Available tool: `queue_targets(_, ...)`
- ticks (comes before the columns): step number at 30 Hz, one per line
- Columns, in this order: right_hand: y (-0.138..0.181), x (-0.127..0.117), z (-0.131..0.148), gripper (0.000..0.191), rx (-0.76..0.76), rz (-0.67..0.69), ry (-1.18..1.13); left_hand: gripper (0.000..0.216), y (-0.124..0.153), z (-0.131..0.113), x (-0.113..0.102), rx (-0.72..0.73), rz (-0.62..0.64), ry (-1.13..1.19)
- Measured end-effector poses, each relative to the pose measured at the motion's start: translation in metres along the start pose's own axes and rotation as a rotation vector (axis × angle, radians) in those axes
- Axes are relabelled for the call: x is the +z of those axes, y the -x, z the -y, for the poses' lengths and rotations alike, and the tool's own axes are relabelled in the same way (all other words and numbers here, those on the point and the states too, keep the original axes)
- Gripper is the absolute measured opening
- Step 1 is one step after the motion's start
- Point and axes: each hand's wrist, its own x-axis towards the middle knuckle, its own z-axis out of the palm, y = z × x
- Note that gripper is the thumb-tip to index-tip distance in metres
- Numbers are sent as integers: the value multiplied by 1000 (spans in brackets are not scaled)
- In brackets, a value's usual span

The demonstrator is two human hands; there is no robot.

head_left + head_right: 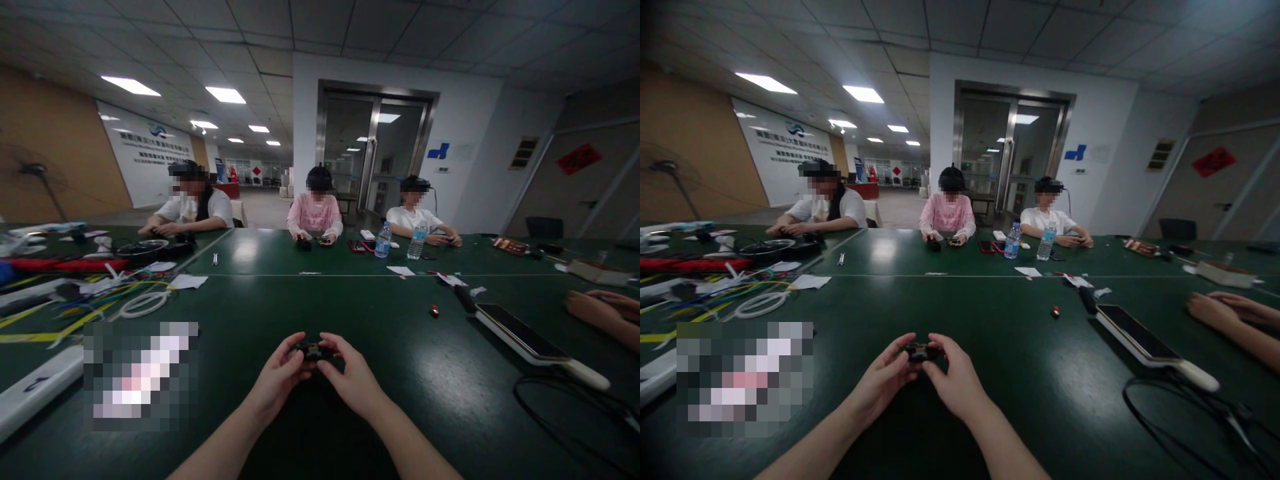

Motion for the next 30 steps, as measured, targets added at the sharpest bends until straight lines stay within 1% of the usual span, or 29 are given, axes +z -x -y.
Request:
queue_targets(7, -2, -5, 3, 38, 72, 21, -11, 43, 4, -5, 5, -5, -6, -12)
queue_targets(12, -2, -5, 2, 42, 53, 7, -25, 59, 5, -5, 5, 1, 9, 1)
queue_targets(15, -1, -6, 2, 45, 41, 13, -26, 63, 5, -4, 3, 5, 31, -3)
queue_targets(18, -1, -6, 3, 47, 46, 18, -29, 59, 4, -2, 0, 16, 40, -21)
queue_targets(22, -1, -6, 1, 47, 46, 15, -41, 44, 2, -1, -1, 14, 41, -19)
queue_targets(26, -2, -4, -3, 49, 45, -2, -43, 29, 1, -2, 1, -9, -3, 22)
queue_targets(28, -3, -4, -4, 48, 47, -11, -45, 26, 1, -3, 3, -16, -20, 48)
queue_targets(30, -3, -4, -3, 46, 62, -14, -47, 28, 2, -4, 4, -19, -5, 62)
